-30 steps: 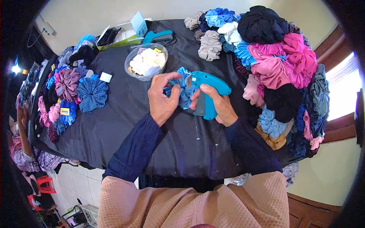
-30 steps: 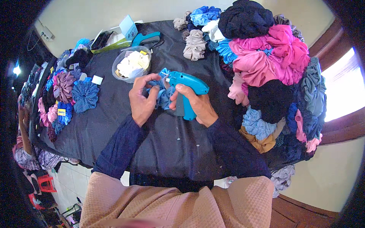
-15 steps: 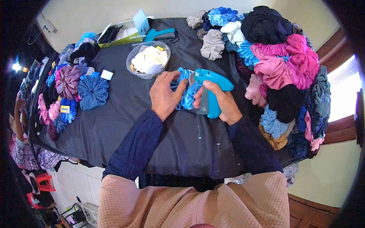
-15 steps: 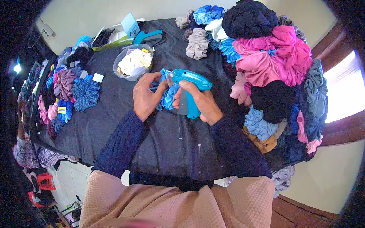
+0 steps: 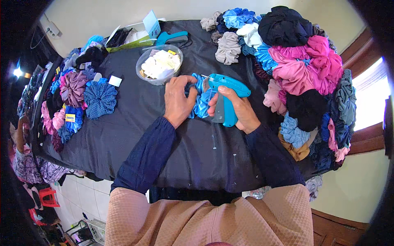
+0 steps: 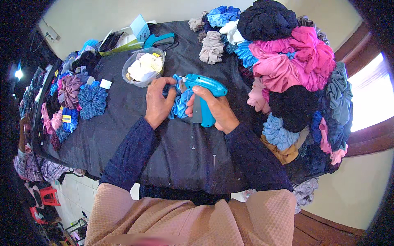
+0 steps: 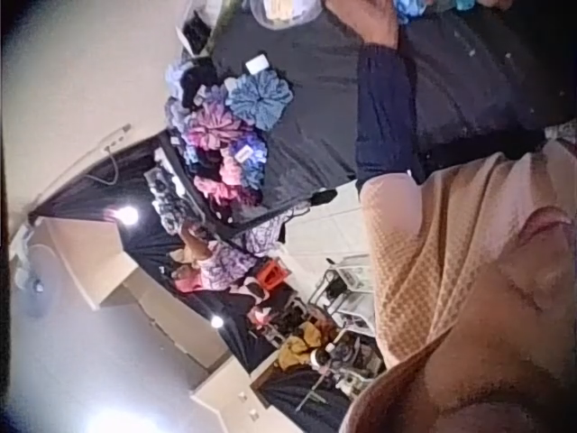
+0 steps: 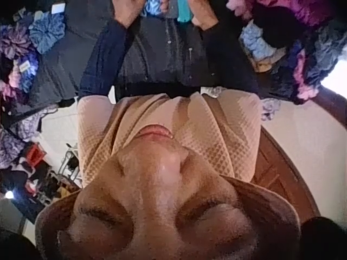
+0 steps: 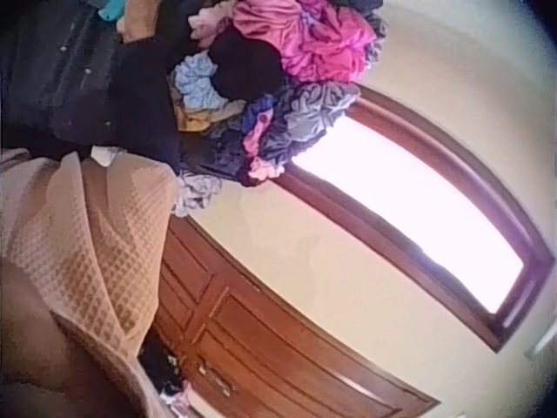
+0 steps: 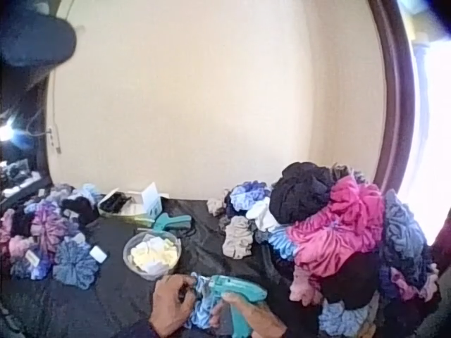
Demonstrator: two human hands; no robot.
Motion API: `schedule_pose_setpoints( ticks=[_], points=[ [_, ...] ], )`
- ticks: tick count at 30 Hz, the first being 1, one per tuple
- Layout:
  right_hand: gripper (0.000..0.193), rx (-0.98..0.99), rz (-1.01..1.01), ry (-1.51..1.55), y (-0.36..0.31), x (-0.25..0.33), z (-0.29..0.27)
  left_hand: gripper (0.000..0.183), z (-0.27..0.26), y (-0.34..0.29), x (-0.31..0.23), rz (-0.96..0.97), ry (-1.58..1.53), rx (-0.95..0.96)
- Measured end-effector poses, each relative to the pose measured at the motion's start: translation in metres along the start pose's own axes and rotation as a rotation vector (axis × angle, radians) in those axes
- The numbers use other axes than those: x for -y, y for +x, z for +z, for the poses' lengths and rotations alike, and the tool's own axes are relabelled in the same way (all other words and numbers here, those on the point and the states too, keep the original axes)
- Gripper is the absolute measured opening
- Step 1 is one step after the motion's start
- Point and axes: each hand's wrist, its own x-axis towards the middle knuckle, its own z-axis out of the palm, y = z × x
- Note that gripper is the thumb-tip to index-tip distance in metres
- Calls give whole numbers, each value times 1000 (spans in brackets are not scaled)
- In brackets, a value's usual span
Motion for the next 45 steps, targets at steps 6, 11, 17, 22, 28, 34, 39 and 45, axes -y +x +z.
schedule_pose_setpoints(
  ticks=[6, 11, 17, 22, 28, 34, 39, 45],
  points=[
    [38, 5, 20, 0, 0, -1, -1, 26, -4, 2, -1, -35, 152, 136],
    [36, 2, 11, -7, 0, 0, -1, 23, -3, 1, 5, -105, -23, 135],
    [34, -2, 31, 3, 0, 1, 1, 22, -3, -1, 5, -54, -124, 38],
    [34, -16, 7, 17, 0, 1, 1, 29, -7, -1, -2, 72, -65, 51],
    [37, 22, 30, 0, 1, -1, -3, 26, -9, -5, 2, -165, -178, 127],
    [43, 31, 49, -2, -1, 0, -6, 21, -14, -2, -3, -97, -153, -167],
    [46, 41, 73, 15, 0, 0, -7, 16, -17, -5, -3, 5, 26, -127],
    [43, 42, 60, 38, -1, 1, -6, 12, -18, -5, -9, -77, 118, 66]
  ],
)
